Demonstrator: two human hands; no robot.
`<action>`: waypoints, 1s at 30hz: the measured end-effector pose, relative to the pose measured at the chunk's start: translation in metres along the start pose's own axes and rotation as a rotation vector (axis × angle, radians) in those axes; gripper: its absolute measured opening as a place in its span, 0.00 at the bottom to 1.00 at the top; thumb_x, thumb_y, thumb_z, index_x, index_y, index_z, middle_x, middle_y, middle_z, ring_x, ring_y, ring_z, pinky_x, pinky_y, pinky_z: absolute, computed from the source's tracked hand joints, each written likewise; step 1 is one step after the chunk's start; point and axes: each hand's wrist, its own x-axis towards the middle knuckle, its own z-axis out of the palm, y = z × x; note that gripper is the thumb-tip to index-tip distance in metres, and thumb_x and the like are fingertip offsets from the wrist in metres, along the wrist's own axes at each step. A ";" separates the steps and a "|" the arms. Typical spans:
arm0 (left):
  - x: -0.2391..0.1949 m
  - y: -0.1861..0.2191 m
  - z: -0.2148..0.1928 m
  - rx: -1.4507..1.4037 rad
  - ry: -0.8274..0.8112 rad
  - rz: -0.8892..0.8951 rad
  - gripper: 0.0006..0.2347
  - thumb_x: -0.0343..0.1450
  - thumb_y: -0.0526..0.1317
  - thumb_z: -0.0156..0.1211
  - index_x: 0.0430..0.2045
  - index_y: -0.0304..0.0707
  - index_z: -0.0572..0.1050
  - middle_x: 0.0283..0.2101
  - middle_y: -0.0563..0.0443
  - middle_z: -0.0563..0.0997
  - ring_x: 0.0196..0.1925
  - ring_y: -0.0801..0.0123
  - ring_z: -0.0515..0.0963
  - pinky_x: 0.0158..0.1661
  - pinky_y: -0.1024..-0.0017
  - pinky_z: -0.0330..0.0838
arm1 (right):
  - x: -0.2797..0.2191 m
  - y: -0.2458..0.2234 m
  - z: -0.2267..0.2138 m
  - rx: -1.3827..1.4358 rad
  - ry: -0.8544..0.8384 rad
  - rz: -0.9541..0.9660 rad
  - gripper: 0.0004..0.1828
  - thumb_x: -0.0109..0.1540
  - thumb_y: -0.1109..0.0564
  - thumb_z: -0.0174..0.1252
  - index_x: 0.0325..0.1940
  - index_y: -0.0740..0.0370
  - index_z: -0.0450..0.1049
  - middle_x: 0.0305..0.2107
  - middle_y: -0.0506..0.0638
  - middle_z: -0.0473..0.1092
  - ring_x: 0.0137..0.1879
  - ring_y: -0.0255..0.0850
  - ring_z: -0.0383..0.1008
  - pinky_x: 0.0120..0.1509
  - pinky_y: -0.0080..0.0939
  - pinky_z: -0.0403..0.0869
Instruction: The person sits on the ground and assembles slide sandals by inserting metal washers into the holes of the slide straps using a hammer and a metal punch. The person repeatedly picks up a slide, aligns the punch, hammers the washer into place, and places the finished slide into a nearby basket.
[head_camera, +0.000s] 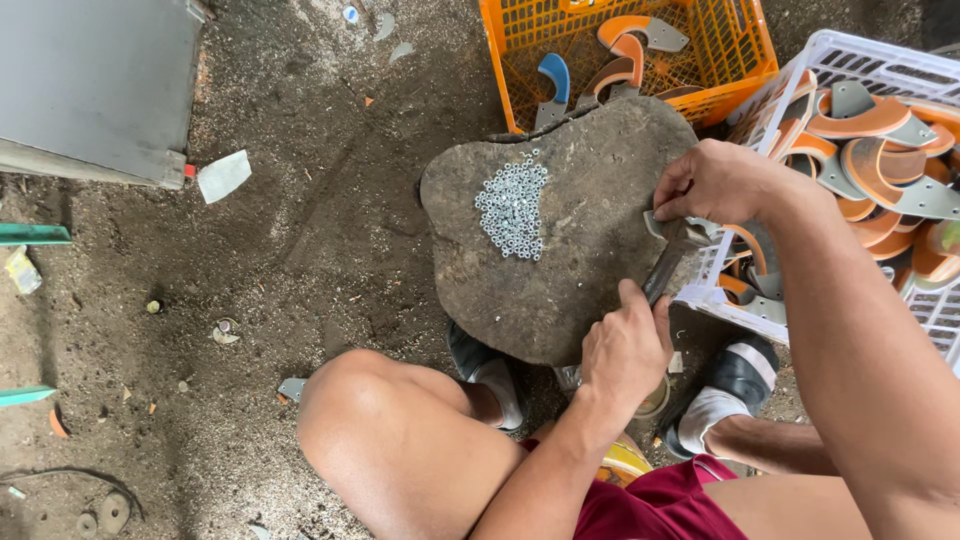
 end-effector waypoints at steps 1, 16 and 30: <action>0.000 0.000 0.000 0.006 0.008 0.004 0.15 0.79 0.45 0.45 0.39 0.25 0.63 0.22 0.27 0.79 0.26 0.35 0.83 0.29 0.48 0.79 | 0.000 0.000 0.001 0.006 0.004 -0.005 0.16 0.53 0.49 0.72 0.43 0.54 0.86 0.36 0.50 0.83 0.44 0.45 0.82 0.52 0.46 0.77; 0.001 -0.009 0.013 0.080 0.097 0.037 0.16 0.79 0.47 0.46 0.40 0.27 0.64 0.23 0.27 0.79 0.27 0.31 0.81 0.30 0.42 0.75 | -0.042 0.059 0.027 0.447 0.197 0.140 0.24 0.58 0.44 0.68 0.49 0.64 0.79 0.34 0.53 0.81 0.38 0.40 0.78 0.42 0.45 0.75; -0.031 0.029 -0.037 -0.102 0.298 0.359 0.12 0.79 0.45 0.50 0.44 0.32 0.68 0.24 0.34 0.80 0.27 0.39 0.83 0.25 0.50 0.73 | -0.076 0.058 0.075 0.653 0.365 0.338 0.27 0.56 0.38 0.72 0.40 0.66 0.82 0.21 0.52 0.73 0.27 0.37 0.69 0.32 0.43 0.70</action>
